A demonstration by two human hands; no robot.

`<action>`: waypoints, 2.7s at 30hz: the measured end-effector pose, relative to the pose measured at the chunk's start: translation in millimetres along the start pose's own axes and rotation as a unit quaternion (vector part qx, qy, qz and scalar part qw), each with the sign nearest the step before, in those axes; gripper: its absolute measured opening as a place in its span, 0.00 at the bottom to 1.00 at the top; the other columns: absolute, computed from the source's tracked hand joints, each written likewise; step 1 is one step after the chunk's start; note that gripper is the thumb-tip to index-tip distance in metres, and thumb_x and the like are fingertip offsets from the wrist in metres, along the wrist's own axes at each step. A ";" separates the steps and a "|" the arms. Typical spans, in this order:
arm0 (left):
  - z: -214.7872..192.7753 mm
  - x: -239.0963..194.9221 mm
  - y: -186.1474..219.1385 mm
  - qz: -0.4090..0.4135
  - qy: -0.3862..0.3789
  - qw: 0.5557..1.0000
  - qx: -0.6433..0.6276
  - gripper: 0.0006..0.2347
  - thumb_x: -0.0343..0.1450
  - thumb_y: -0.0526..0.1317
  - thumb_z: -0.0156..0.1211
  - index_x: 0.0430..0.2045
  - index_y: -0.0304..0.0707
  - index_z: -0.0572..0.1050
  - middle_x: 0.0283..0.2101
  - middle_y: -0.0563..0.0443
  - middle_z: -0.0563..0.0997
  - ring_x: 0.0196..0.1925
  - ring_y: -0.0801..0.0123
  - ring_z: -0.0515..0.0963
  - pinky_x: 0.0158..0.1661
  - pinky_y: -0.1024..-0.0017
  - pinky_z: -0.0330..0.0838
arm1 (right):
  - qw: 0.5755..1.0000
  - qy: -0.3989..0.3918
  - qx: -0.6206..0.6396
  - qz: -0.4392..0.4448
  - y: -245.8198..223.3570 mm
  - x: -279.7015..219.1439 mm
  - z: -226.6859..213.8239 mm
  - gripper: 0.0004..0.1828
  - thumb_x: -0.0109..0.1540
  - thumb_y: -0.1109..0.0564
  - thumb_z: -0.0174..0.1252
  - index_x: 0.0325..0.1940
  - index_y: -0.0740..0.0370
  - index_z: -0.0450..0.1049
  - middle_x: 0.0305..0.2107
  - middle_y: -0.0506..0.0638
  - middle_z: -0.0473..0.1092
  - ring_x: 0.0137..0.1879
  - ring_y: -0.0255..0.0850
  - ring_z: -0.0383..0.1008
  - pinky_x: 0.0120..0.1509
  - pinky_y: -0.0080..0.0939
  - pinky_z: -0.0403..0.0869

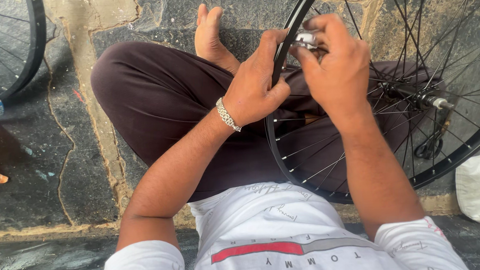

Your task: The person sits on the ground and uses a spoke wrench to tighten the nipples on a bicycle wheel rim. They rotate the wheel to access different spokes and continue adjusting the tension.

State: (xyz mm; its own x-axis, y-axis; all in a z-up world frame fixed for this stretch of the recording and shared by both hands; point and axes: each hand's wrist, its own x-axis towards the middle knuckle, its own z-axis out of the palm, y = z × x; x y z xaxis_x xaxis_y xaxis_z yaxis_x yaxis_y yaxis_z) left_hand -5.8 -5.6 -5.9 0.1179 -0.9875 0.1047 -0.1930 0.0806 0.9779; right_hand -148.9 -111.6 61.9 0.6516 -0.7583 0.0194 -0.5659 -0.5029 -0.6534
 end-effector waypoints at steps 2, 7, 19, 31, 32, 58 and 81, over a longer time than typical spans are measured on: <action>-0.3 -0.2 -1.1 0.011 0.006 1.000 0.007 0.30 0.64 0.31 0.54 0.64 0.30 0.56 0.48 0.40 0.74 0.50 0.57 0.80 0.54 0.65 0.75 | 0.995 -0.040 -0.094 0.015 5.0 4.4 3.3 0.13 0.67 0.63 0.67 0.55 0.62 0.75 0.31 0.53 0.78 0.39 0.41 0.81 0.46 0.40 0.76; -1.2 1.3 -2.9 0.033 0.019 0.999 -0.010 0.29 0.65 0.31 0.53 0.63 0.31 0.55 0.50 0.39 0.73 0.52 0.57 0.80 0.59 0.63 0.76 | 0.991 -0.078 -0.058 0.089 3.6 4.3 0.4 0.22 0.66 0.59 0.65 0.64 0.64 0.74 0.31 0.51 0.76 0.37 0.38 0.77 0.45 0.39 0.73; -0.8 0.5 -6.9 0.029 0.013 0.999 -0.003 0.29 0.65 0.30 0.54 0.64 0.31 0.55 0.49 0.40 0.75 0.52 0.58 0.81 0.58 0.65 0.76 | 0.990 -0.052 0.102 0.087 4.4 -4.0 -0.2 0.23 0.67 0.63 0.66 0.65 0.67 0.71 0.41 0.49 0.76 0.46 0.34 0.77 0.51 0.34 0.76; 1.0 -1.4 -6.5 0.008 0.008 1.000 0.006 0.30 0.64 0.30 0.54 0.64 0.31 0.55 0.46 0.41 0.75 0.47 0.59 0.82 0.51 0.67 0.77 | 0.998 -0.023 0.039 -0.035 9.6 -9.9 -2.0 0.10 0.69 0.65 0.65 0.47 0.67 0.68 0.41 0.55 0.77 0.53 0.42 0.83 0.55 0.40 0.77; 1.0 -1.5 -6.4 0.016 0.011 1.000 0.010 0.30 0.64 0.30 0.54 0.64 0.31 0.55 0.47 0.40 0.75 0.48 0.58 0.81 0.51 0.67 0.77 | 0.997 -0.046 0.062 -0.028 9.4 -8.9 -7.9 0.08 0.72 0.66 0.63 0.47 0.67 0.68 0.36 0.55 0.75 0.57 0.43 0.83 0.55 0.40 0.77; 2.0 -1.1 0.0 0.002 0.004 1.000 -0.010 0.30 0.65 0.30 0.54 0.64 0.29 0.55 0.48 0.41 0.74 0.49 0.58 0.81 0.56 0.64 0.76 | 0.992 -0.014 0.049 0.116 -6.8 4.0 -2.5 0.11 0.61 0.60 0.67 0.46 0.63 0.75 0.36 0.52 0.79 0.40 0.41 0.82 0.42 0.39 0.77; -0.1 -0.1 -0.1 -0.029 -0.011 0.999 0.009 0.30 0.64 0.30 0.54 0.65 0.30 0.55 0.41 0.44 0.76 0.41 0.63 0.81 0.48 0.69 0.75 | 0.986 -0.085 0.091 0.109 9.9 -2.9 -8.1 0.26 0.68 0.55 0.62 0.68 0.67 0.69 0.40 0.52 0.78 0.44 0.40 0.81 0.50 0.40 0.76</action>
State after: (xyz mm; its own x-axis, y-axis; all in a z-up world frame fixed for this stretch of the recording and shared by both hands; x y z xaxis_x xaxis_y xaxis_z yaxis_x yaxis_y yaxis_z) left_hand -5.7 -5.5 -5.9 0.1081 -0.9932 0.0430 -0.2045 0.0201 0.9787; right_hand -160.6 -117.7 61.5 0.6093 -0.7513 -0.2535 -0.6117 -0.2420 -0.7531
